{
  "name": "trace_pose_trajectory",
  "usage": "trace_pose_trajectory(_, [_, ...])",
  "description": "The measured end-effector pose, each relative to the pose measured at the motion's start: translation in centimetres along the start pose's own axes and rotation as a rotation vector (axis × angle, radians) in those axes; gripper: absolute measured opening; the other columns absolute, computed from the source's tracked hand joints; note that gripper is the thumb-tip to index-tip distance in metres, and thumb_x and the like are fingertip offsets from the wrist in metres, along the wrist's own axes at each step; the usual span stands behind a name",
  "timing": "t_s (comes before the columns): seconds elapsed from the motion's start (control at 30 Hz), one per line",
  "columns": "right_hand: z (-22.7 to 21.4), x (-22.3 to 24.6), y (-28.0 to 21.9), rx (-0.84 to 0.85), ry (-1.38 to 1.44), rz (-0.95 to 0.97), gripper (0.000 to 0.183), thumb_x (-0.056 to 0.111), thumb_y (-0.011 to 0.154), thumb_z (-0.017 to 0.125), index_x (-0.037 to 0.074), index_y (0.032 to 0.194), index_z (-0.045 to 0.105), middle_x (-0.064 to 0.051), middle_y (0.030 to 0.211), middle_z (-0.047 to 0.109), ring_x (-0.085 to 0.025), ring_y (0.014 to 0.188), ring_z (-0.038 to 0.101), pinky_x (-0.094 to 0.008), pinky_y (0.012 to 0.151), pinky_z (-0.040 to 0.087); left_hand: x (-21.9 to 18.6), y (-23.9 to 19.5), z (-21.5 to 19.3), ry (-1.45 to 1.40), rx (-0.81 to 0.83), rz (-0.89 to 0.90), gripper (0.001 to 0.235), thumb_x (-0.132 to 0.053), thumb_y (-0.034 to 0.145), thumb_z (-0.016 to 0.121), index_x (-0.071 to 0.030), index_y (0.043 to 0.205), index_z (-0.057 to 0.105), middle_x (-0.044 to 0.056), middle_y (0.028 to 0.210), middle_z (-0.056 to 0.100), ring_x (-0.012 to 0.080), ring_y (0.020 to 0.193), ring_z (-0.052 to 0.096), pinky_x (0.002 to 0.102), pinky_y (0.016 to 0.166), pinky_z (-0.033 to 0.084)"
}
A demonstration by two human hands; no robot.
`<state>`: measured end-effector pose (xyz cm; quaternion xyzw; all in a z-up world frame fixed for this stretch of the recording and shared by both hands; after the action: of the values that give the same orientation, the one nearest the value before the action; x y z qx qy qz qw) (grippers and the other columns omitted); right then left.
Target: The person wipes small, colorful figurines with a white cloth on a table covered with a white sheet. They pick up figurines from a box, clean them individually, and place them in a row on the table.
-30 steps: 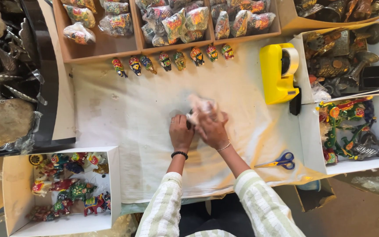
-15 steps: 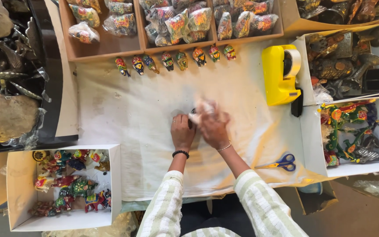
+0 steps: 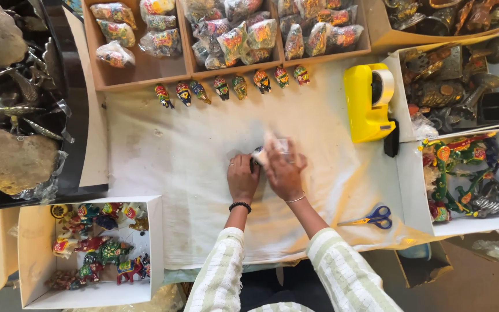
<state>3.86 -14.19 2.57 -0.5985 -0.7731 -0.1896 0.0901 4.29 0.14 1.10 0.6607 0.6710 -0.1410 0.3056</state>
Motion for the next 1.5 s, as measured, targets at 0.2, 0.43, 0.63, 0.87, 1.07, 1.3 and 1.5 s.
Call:
trace_pose_trajectory(0.2, [0.5, -1.0, -0.1, -0.043, 0.039, 0.19, 0.047, 0.032, 0.106, 0.049, 0.018, 0.151, 0.055, -0.001, 0.15, 0.056, -0.03, 0.157, 0.029, -0.055, 0.115, 0.019, -0.5, 0.2, -0.6, -0.016, -0.023, 0.014, 0.02, -0.014, 0.086, 0.07, -0.007, 0.104, 0.066, 0.01, 0.1, 0.063, 0.0318, 0.097, 0.06, 0.042, 0.084, 0.05])
trace_pose_trajectory(0.43, [-0.6, -0.5, -0.7, -0.206, 0.296, -0.049, 0.06, 0.035, 0.11, 0.043, 0.004, 0.161, 0.034, -0.016, 0.166, 0.035, -0.034, 0.157, 0.027, -0.052, 0.115, 0.021, -0.3, -0.1, 0.2, 0.077, -0.01, 0.095, 0.014, -0.022, 0.101, 0.062, -0.01, 0.094, 0.064, 0.009, 0.095, 0.062, 0.0307, 0.094, 0.06, 0.043, 0.086, 0.049])
trace_pose_trajectory(0.63, [0.1, 0.9, -0.3, 0.053, 0.076, -0.168, 0.05, 0.026, 0.102, 0.054, 0.012, 0.15, 0.052, -0.005, 0.162, 0.047, -0.026, 0.155, 0.034, -0.053, 0.117, 0.021, -0.3, -0.1, 0.4, 0.123, -0.006, 0.086, 0.016, -0.023, 0.1, 0.061, -0.008, 0.093, 0.063, 0.01, 0.093, 0.061, 0.0308, 0.091, 0.059, 0.043, 0.083, 0.048])
trace_pose_trajectory(0.87, [-0.9, 1.9, -0.1, 0.025, 0.085, -0.218, 0.045, 0.027, 0.097, 0.055, 0.018, 0.141, 0.056, -0.005, 0.16, 0.048, -0.027, 0.152, 0.035, -0.057, 0.115, 0.022, 0.4, -0.5, 1.5, 0.144, 0.017, 0.057, 0.011, -0.018, 0.093, 0.057, -0.008, 0.093, 0.061, 0.01, 0.096, 0.061, 0.0307, 0.093, 0.059, 0.043, 0.083, 0.048])
trace_pose_trajectory(1.07, [-0.3, 1.7, -0.4, 0.036, 0.091, -0.186, 0.056, 0.03, 0.103, 0.051, 0.014, 0.156, 0.046, -0.007, 0.163, 0.045, -0.025, 0.154, 0.033, -0.057, 0.116, 0.021, -0.3, -0.1, 1.0, 0.183, 0.026, 0.065, 0.015, -0.02, 0.098, 0.055, -0.009, 0.091, 0.062, 0.011, 0.093, 0.061, 0.0314, 0.091, 0.06, 0.043, 0.082, 0.049])
trace_pose_trajectory(1.3, [-1.3, 1.6, 0.0, -0.027, 0.044, -0.016, 0.057, 0.031, 0.099, 0.052, 0.018, 0.155, 0.045, -0.004, 0.16, 0.046, -0.027, 0.153, 0.032, -0.056, 0.113, 0.019, -1.0, 0.2, 0.4, 0.239, -0.037, 0.083, 0.023, -0.025, 0.103, 0.056, -0.008, 0.089, 0.061, 0.011, 0.092, 0.061, 0.0318, 0.092, 0.061, 0.044, 0.081, 0.049])
trace_pose_trajectory(1.5, [-0.9, 0.7, -0.1, -0.061, 0.047, 0.094, 0.058, 0.031, 0.101, 0.053, 0.017, 0.157, 0.045, -0.004, 0.159, 0.047, -0.026, 0.153, 0.032, -0.056, 0.113, 0.019, -1.1, 0.0, 0.3, 0.195, -0.005, 0.071, 0.022, -0.026, 0.104, 0.056, -0.008, 0.091, 0.061, 0.011, 0.093, 0.061, 0.0318, 0.092, 0.06, 0.044, 0.082, 0.049])
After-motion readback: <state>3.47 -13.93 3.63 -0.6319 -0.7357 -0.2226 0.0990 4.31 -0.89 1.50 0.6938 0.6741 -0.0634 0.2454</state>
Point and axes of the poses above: each hand's wrist, its own y-axis towards the middle knuckle, its own z-axis out of the palm, x = y × z, the point moved 4 cm from there along y, towards the middle knuckle
